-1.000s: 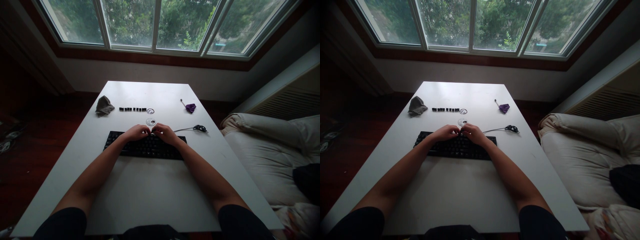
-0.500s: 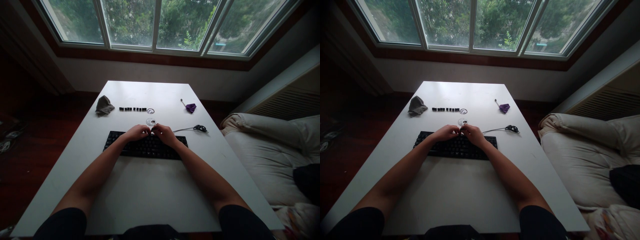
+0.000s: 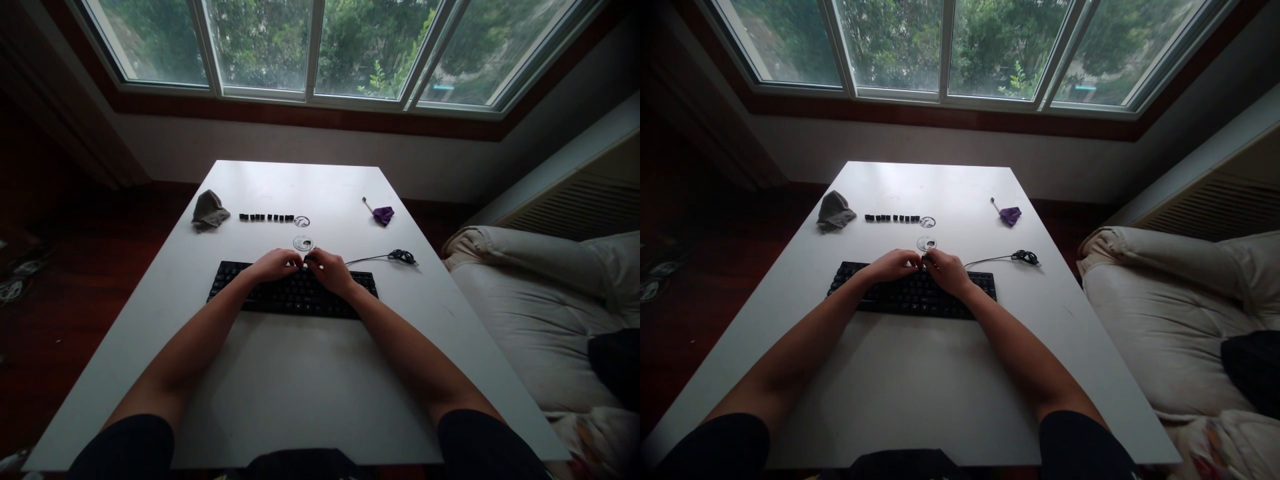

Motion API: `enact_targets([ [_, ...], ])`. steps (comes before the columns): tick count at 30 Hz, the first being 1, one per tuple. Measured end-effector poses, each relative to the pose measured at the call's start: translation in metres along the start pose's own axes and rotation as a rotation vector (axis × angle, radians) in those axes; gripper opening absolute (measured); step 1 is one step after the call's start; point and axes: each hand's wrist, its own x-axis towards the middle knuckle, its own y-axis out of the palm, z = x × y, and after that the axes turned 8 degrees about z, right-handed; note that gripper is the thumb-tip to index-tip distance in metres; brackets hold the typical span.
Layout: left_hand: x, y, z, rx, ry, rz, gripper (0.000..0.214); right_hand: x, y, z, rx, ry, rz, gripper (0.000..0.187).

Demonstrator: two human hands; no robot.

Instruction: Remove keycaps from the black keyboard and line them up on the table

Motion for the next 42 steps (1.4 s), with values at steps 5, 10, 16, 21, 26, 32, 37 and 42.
enact_targets([
  [5,0.001,0.003,-0.001,-0.028,0.025,-0.009,0.018,-0.002,0.0,0.0,0.001,-0.062,0.018,0.015],
  [10,0.002,0.006,0.0,-0.065,0.019,-0.026,0.017,-0.002,0.001,0.0,0.047,-0.01,-0.033,0.014],
  [16,0.003,0.008,0.002,-0.184,0.029,-0.042,0.019,-0.001,0.001,0.002,0.122,0.038,-0.079,0.016],
  [21,0.007,0.01,0.001,-0.337,0.038,-0.088,0.026,0.002,-0.001,0.003,0.313,0.155,-0.163,0.022],
  [26,0.007,0.009,-0.006,-0.287,0.04,-0.157,0.021,0.002,-0.002,0.006,0.295,0.138,-0.19,0.024],
  [32,0.01,0.01,-0.01,-0.357,0.057,-0.182,0.02,0.005,-0.004,0.009,0.31,0.175,-0.224,0.025],
  [37,0.013,0.014,-0.009,-0.449,0.05,-0.237,0.024,0.009,-0.005,0.007,0.533,0.278,-0.26,0.034],
  [42,0.012,0.014,-0.015,-0.509,0.077,-0.26,0.045,0.011,-0.005,0.001,0.634,0.343,-0.251,0.041],
])
